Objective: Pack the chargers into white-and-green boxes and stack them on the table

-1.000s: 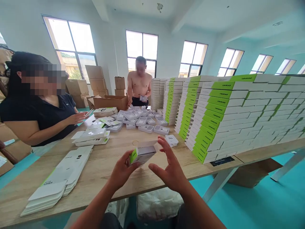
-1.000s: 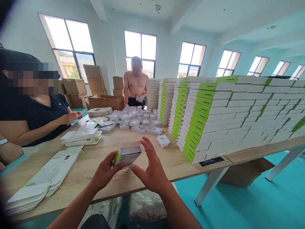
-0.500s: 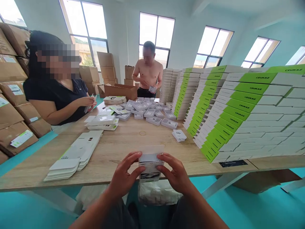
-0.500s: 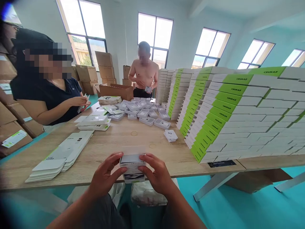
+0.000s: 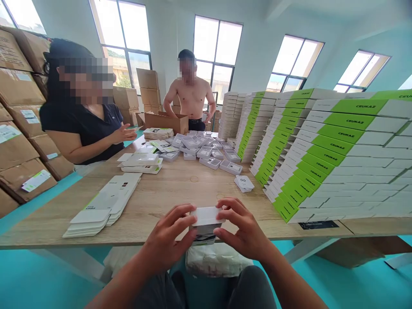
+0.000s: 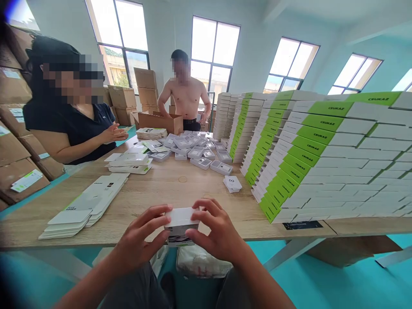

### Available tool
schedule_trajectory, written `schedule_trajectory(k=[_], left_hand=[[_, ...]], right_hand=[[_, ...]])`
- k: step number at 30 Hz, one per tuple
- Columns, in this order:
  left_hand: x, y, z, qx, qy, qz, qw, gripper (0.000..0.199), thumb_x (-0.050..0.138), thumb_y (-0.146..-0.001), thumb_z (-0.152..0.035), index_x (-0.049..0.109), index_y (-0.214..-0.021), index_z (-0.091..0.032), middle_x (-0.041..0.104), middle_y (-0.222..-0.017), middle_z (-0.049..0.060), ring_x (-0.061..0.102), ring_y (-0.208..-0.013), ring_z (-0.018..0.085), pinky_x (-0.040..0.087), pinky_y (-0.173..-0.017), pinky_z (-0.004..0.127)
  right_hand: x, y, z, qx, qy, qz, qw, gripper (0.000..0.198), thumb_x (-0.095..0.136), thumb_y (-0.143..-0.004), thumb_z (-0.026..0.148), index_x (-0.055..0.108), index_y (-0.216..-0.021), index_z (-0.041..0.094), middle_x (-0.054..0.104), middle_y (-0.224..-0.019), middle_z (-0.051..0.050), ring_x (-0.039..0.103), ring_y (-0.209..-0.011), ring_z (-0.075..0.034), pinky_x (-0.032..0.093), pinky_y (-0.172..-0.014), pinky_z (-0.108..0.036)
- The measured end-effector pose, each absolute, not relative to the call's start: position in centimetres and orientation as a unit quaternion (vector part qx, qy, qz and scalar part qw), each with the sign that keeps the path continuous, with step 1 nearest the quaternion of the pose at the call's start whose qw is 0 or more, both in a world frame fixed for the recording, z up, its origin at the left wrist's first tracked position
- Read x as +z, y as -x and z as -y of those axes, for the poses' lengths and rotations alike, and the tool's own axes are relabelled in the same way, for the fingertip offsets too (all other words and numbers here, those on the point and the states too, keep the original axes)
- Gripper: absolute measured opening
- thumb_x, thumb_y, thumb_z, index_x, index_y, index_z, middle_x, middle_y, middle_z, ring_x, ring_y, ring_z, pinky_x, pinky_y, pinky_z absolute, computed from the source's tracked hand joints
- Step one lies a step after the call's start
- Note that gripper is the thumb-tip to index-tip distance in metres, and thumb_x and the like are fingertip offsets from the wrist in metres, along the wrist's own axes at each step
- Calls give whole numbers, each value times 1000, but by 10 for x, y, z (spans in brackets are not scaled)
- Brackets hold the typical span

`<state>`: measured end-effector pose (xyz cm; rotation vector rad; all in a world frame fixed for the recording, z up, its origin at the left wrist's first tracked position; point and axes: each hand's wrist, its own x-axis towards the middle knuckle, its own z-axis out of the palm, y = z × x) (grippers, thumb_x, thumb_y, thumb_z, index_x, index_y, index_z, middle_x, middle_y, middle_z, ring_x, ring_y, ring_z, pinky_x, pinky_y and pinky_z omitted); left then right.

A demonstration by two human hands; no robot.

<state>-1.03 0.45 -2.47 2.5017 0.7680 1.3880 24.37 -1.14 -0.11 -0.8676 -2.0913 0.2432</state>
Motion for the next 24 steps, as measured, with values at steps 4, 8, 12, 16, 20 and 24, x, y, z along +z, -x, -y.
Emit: schedule_trajectory(k=[4, 8, 12, 16, 20, 24], left_hand=[[-6, 4, 2, 431, -791, -386, 199, 15, 62, -96, -34, 70, -89, -24, 73, -123, 9, 72, -106, 24, 61, -79, 29], [-3, -8, 2, 465, -718, -449, 260, 22, 65, -94, -40, 74, -109, -27, 78, -112, 4, 75, -94, 21, 63, -71, 28], [-4, -12, 2, 495, -710, -426, 264, 19, 65, -93, -37, 80, -99, -27, 79, -112, 4, 75, -105, 24, 64, -85, 33], [-7, 0, 0, 480, -748, -390, 240, 18, 64, -95, -33, 80, -102, -28, 78, -117, 5, 75, -107, 24, 64, -88, 33], [-27, 13, -9, 467, -817, -292, 171, 23, 62, -97, -22, 76, -114, -27, 72, -130, 8, 71, -117, 24, 60, -97, 35], [-62, 2, -8, 501, -765, -318, 252, 41, 65, -95, -26, 58, -135, -28, 66, -139, 11, 71, -115, 24, 62, -94, 37]], right_hand=[[10, -236, 11, 197, 419, 789, 405, 10, 67, -95, 34, 67, -91, 25, 74, -116, -5, 68, -101, -21, 54, -86, -33], [11, -227, 9, 217, 467, 742, 429, 11, 66, -95, 35, 70, -101, 26, 78, -99, -2, 69, -83, -18, 54, -76, -30], [10, -227, 7, 230, 449, 742, 442, 12, 66, -95, 35, 72, -93, 25, 79, -104, -3, 73, -88, -19, 56, -78, -31], [5, -241, 5, 199, 380, 793, 432, 10, 68, -95, 33, 73, -98, 26, 77, -118, -6, 74, -104, -22, 59, -89, -36], [-5, -249, 4, 118, 318, 847, 409, 14, 63, -98, 26, 72, -108, 28, 73, -127, -8, 70, -112, -23, 58, -94, -41], [-12, -244, 7, 122, 332, 833, 425, 15, 58, -100, 21, 71, -105, 27, 72, -129, -9, 70, -111, -21, 58, -91, -38]])
